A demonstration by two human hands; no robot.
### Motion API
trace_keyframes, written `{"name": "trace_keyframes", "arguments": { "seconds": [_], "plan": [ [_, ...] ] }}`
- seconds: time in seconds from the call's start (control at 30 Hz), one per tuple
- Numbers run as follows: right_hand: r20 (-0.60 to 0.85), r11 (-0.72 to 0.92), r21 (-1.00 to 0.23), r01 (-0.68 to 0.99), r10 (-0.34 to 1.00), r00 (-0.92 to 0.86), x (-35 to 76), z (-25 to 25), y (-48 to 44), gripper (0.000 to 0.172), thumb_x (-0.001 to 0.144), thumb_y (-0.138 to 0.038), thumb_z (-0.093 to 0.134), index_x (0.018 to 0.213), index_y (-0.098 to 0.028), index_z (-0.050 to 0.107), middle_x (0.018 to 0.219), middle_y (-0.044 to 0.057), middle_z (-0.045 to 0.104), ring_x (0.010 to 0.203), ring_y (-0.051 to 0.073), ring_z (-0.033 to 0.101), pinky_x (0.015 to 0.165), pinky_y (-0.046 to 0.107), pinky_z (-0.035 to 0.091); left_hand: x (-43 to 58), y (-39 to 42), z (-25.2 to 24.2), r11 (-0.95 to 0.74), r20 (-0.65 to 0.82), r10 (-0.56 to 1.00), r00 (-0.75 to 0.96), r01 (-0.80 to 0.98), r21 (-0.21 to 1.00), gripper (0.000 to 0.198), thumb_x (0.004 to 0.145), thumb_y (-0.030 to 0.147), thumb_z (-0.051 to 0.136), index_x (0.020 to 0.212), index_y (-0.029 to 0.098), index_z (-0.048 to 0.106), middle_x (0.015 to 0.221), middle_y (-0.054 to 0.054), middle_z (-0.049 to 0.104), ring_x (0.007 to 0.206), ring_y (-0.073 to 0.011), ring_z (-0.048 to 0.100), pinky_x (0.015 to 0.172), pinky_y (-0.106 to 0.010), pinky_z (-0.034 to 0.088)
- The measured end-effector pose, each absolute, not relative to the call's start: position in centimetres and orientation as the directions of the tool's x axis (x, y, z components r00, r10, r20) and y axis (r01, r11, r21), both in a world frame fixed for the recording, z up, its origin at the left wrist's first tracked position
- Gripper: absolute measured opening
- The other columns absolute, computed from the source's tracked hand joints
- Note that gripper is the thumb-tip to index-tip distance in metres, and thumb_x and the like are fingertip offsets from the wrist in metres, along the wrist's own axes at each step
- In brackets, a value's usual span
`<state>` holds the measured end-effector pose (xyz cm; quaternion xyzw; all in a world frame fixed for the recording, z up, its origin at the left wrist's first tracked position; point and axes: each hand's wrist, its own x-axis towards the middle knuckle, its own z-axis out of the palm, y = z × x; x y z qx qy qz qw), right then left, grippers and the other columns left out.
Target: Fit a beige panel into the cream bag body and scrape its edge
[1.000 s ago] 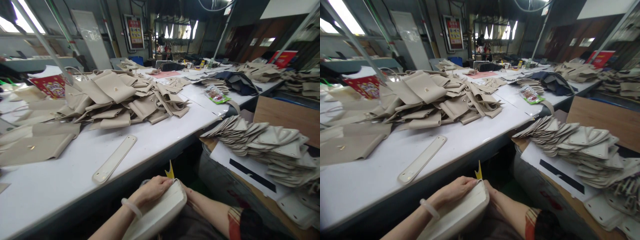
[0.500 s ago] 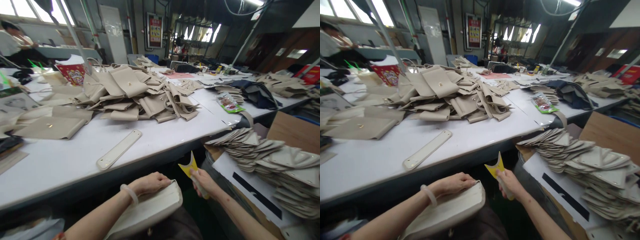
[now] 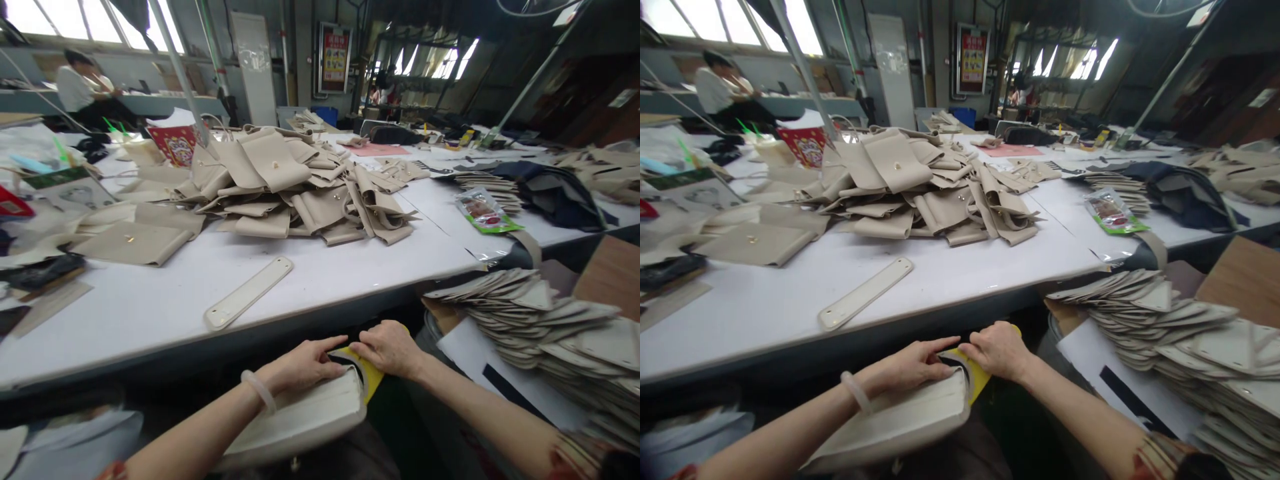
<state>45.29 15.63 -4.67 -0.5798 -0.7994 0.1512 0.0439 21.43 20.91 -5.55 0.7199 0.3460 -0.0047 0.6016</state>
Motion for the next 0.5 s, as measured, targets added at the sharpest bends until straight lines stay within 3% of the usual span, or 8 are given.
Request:
{"name": "trace_keyframes", "arguments": {
  "seconds": [0.2, 0.33, 0.5],
  "plan": [
    [-0.084, 0.463, -0.111, 0.879, 0.877, -0.473, 44.4, -3.9, 16.8, 0.054, 0.100, -0.053, 0.035, 0.070, -0.018, 0.063, 0.070, 0.008, 0.070, 0.064, 0.020, 0.063, 0.060, 0.032, 0.024, 21.4, 21.0, -4.9, -0.123, -0.306, 0.437, 0.846, 0.393, 0.911, 0.050, 0.089, 0.043, 0.059, 0.137, 0.030, 0.055, 0.108, 0.001, 0.071, 0.091, -0.0201, 0.062, 0.079, -0.025, 0.044],
    [-0.054, 0.525, -0.061, 0.849, 0.848, -0.528, 44.2, -3.9, 16.7, 0.049, 0.101, -0.049, 0.037, 0.070, -0.021, 0.062, 0.068, 0.005, 0.069, 0.063, 0.020, 0.064, 0.060, 0.033, 0.027, 21.2, 20.9, -4.5, -0.163, -0.326, 0.451, 0.831, 0.435, 0.885, 0.043, 0.091, 0.046, 0.056, 0.132, 0.033, 0.060, 0.107, 0.002, 0.072, 0.091, -0.0203, 0.063, 0.079, -0.026, 0.046],
    [0.142, 0.624, -0.018, 0.781, 0.775, -0.616, 45.5, -7.3, 15.8, 0.055, 0.103, -0.045, 0.027, 0.070, -0.024, 0.064, 0.058, 0.004, 0.064, 0.051, 0.018, 0.060, 0.055, 0.033, 0.033, 20.8, 20.3, -4.4, -0.258, -0.387, 0.462, 0.798, 0.539, 0.802, 0.051, 0.088, 0.059, 0.055, 0.136, 0.042, 0.053, 0.123, 0.002, 0.068, 0.106, -0.0269, 0.064, 0.091, -0.036, 0.048]
  ]
}}
